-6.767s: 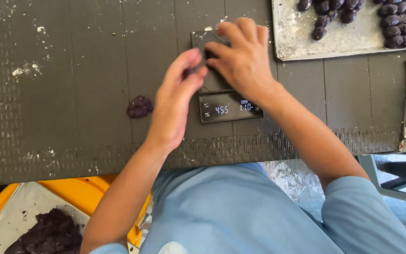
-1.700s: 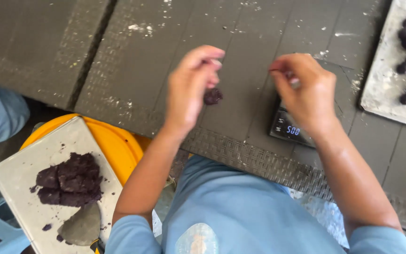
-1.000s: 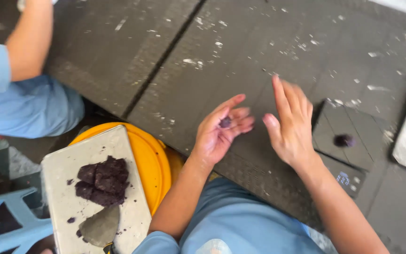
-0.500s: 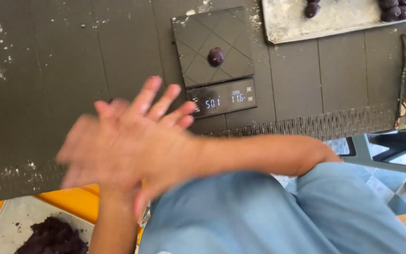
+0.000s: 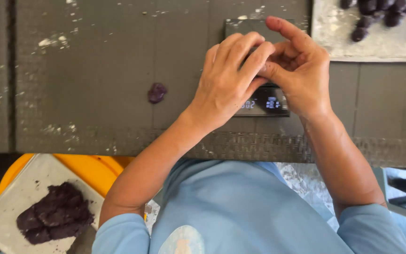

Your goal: The person rolls dark dough into small balls by hand, weighs each one on a digital scale, and places the finished balls onto a metal tray. The person then arranges the balls in neat rows on the tray.

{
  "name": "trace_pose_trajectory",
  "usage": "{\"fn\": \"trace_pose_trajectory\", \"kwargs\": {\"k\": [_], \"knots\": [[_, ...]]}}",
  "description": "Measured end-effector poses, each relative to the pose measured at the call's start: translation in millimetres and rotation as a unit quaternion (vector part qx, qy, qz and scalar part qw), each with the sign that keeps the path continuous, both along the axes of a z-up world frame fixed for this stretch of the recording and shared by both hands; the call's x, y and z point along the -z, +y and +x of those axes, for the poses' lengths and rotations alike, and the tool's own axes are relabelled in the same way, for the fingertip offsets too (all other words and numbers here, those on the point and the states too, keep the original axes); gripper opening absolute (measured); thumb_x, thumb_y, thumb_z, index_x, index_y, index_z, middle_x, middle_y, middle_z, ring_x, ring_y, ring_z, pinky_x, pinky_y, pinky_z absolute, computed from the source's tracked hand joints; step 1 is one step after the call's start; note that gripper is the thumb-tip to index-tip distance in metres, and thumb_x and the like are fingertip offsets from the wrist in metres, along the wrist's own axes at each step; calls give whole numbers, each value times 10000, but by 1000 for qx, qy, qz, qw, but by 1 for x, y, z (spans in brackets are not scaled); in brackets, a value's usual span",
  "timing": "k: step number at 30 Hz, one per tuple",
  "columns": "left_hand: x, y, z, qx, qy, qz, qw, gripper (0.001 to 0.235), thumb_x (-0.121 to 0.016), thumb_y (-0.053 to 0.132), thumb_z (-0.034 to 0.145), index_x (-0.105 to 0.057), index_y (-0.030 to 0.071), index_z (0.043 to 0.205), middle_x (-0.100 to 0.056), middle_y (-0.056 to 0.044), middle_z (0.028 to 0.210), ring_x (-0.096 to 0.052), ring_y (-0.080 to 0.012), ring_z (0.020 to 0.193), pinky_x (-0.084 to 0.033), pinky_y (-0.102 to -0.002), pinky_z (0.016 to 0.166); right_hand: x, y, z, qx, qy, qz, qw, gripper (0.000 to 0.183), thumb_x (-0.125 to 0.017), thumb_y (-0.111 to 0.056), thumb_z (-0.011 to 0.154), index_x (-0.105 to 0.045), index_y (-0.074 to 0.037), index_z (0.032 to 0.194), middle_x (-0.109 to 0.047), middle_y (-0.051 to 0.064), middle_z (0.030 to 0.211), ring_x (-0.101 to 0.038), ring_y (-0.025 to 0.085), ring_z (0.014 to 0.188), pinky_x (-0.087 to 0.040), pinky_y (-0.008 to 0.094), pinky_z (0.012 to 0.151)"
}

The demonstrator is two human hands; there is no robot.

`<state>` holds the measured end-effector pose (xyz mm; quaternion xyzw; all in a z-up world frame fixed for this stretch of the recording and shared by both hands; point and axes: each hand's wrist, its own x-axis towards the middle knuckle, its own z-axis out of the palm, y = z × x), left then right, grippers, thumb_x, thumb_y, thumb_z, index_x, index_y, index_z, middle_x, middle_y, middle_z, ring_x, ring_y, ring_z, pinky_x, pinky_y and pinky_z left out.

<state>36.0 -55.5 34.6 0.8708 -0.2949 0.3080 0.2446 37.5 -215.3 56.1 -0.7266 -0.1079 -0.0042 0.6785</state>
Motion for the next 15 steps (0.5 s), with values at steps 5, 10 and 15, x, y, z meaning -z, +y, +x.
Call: {"fn": "trace_pose_trajectory", "kwargs": {"k": [5, 10, 15], "knots": [[-17, 55, -18, 20, -42, 11, 999, 158, -634, 29, 989, -555, 25, 1125, -578, -97, 1089, -620, -280, 970, -472, -387, 822, -4, 42, -3, -73, 17, 52, 996, 632, -712, 41, 866, -421, 38, 1427, -685, 138, 945, -642, 118, 847, -563, 208, 831], [-8, 104, -40, 32, 28, 56, 998, 258, -669, -27, 908, -525, -3, 1121, -603, -146, 1047, -596, -319, 913, -460, -409, 805, 6, 87, -3, -118, -34, -83, 989, 371, -663, 30, 852, -561, -61, 1196, -717, 27, 846, -614, 46, 749, -469, 160, 690], [-11, 132, -68, -137, 160, -186, 960, 49, -611, -5, 1048, -626, 1, 1094, -642, -115, 1042, -606, -210, 924, -473, -321, 864, 56, 140, 8, -53, -295, -193, 934, 171, -558, 5, 810, -479, -82, 934, -541, 61, 850, -517, 279, 799, -439, 398, 731]]}}
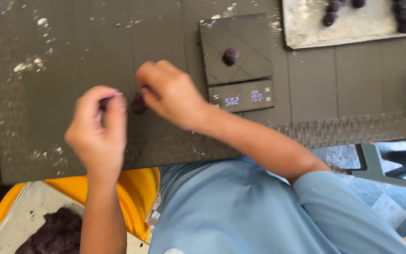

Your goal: The person rolls dark dough into small balls by hand, weighs each one on a digital scale, and places the finished balls onto a metal tray. The person then arranges the balls in neat rows on the tray.

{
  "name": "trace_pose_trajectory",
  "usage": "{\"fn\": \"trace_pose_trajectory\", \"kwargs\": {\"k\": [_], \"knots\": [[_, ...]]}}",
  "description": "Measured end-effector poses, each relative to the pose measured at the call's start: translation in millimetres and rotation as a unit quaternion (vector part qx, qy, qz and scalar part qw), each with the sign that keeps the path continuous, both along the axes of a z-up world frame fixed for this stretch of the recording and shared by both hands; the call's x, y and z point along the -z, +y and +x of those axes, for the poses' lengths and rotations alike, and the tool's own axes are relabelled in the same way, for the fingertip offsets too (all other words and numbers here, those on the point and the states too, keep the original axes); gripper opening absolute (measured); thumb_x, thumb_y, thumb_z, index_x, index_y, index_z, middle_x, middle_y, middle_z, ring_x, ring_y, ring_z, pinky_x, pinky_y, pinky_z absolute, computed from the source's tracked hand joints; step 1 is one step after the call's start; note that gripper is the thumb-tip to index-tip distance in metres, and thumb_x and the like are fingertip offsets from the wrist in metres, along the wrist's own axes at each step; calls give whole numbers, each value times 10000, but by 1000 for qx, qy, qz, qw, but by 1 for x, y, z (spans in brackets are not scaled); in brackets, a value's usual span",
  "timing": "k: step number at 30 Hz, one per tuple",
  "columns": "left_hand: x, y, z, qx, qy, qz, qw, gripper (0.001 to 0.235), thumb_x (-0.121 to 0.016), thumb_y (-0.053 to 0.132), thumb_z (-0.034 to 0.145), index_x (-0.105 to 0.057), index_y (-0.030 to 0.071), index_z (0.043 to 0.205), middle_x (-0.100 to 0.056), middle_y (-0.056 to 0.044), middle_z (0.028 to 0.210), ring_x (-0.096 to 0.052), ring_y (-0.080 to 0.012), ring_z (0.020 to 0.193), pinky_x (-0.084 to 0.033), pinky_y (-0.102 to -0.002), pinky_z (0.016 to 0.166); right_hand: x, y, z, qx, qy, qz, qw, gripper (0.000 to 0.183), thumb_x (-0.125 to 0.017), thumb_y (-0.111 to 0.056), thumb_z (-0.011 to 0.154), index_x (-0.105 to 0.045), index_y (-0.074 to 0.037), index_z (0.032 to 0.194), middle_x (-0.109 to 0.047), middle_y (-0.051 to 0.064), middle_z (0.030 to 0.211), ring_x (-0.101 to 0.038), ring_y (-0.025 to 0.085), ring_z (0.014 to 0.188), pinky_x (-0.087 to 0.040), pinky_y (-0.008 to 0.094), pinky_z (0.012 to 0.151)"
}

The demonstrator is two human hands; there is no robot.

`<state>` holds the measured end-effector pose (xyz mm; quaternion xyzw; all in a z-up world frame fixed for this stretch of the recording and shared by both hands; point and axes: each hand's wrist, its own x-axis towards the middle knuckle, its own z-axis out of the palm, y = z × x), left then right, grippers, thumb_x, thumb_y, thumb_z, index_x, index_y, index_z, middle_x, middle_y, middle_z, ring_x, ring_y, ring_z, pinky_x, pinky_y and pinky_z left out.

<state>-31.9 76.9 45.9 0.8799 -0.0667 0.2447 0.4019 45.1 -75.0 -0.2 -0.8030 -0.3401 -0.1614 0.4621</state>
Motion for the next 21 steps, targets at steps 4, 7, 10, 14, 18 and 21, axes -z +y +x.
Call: {"fn": "trace_pose_trajectory", "kwargs": {"k": [4, 7, 10, 14, 18, 21], "knots": [[16, 15, 2, 42, 142, -585, 797, 199, -450, 60, 890, -624, 10, 972, -503, -82, 823, -468, -162, 690, -348, -237, 607, 40, 27, -4, 67, -164, -103, 979, 104, -586, -112, 907, -571, -82, 809, -584, 70, 1059, -457, 292, 854, -369, 438, 640], [22, 26, -7, 66, 128, -702, 697, 110, -559, 147, 932, -591, 41, 930, -508, -9, 705, -451, -123, 640, -342, -240, 580, 30, 17, -1, 53, -135, -186, 972, 242, -668, -378, 911, -664, -138, 936, -571, -42, 1213, -476, 247, 986, -368, 416, 719], [17, -4, -10, 95, 128, -796, 584, 518, -499, 118, 956, -427, -37, 1445, -514, -251, 1409, -466, -466, 1340, -374, -564, 1160, -2, 12, 2, 26, 6, -132, 991, 556, -360, -553, 1003, -510, -186, 1393, -501, 32, 1442, -494, 293, 1272, -433, 442, 918], [-7, -59, 4, 176, 243, -780, 549, 994, -510, 539, 617, -251, 166, 1502, -271, -119, 1602, -265, -392, 1494, -283, -700, 1123, -73, 13, -39, -85, -108, -310, 941, 946, -195, -886, 774, -252, -320, 1530, -245, -50, 1631, -189, 238, 1525, -198, 495, 1215], [-18, -71, 10, 228, 248, -753, 565, 792, -460, 403, 842, -110, 335, 1549, -168, 10, 1656, -288, -352, 1464, -314, -655, 1138, -106, -23, -23, 4, -95, -434, 896, 1105, -14, -841, 668, -180, -229, 1572, -142, 49, 1632, -98, 243, 1521, 9, 522, 1173], [40, -86, 33, 390, 383, -706, 450, 905, -258, 725, 843, -224, 145, 1537, -187, -92, 1617, -259, -384, 1451, -227, -475, 1197, -131, -17, -57, -253, -173, -398, 864, 755, 108, -643, 826, -78, -280, 1462, -173, 33, 1597, -211, 344, 1504, -90, 732, 1056]]}}
